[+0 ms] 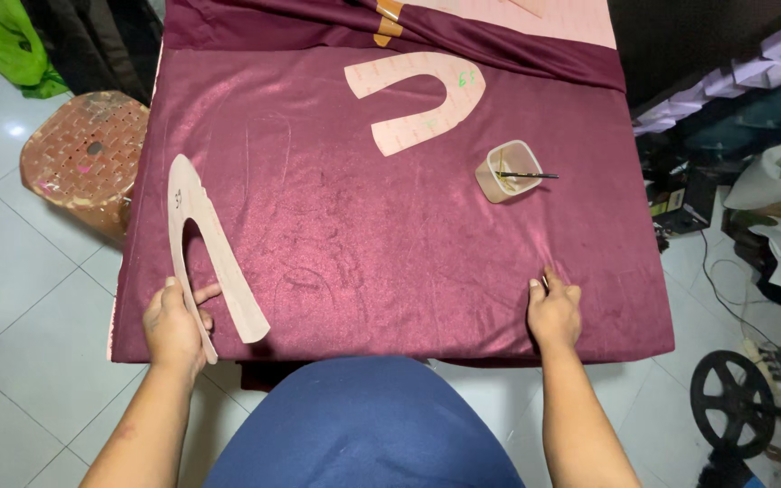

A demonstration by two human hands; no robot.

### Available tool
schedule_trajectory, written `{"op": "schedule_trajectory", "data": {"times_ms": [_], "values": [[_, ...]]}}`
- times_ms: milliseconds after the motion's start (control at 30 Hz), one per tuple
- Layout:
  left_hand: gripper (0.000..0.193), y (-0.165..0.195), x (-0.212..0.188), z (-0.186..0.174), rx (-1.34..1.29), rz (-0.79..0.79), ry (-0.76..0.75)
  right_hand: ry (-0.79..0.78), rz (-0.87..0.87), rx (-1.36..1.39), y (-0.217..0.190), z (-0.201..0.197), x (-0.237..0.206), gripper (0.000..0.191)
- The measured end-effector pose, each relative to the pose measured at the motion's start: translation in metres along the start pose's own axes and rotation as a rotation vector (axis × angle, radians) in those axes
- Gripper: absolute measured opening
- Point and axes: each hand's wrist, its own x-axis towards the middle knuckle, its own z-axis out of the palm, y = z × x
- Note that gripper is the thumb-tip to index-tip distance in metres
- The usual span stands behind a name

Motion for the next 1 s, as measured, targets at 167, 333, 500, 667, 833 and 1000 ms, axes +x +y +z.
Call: {"op": "schedule_trajectory", "data": {"times_ms": [167, 333, 500, 667, 833, 1000], "values": [[0.035, 0.000, 0.007, -0.013, 0.079, 0.025, 0.097, -0.031, 0.057, -0.058, 0.008, -0.012, 0.014, 0.052], [0.034, -0.002, 0.014, -0.029, 0.064, 0.163, 0.185, -0.072, -0.029, -0.152, 0.024, -0.025, 0.026, 0.054], [0.034, -0.004, 0.017, -0.033, 0.065, 0.144, 0.280, -0.092, -0.079, -0.119, 0.046, -0.014, 0.040, 0.057], [0.029, -0.006, 0.011, -0.022, -0.048, 0.091, 0.334, -0.089, -0.142, 0.084, 0.069, 0.005, 0.052, 0.056], [0.024, 0.000, -0.012, 0.018, -0.215, 0.101, 0.083, -0.405, -0.067, 0.857, 0.025, 0.003, 0.012, 0.041], [0.028, 0.018, -0.042, 0.081, -0.168, 0.077, -0.371, -0.848, 0.123, 1.349, -0.067, -0.037, -0.062, 0.037]]}}
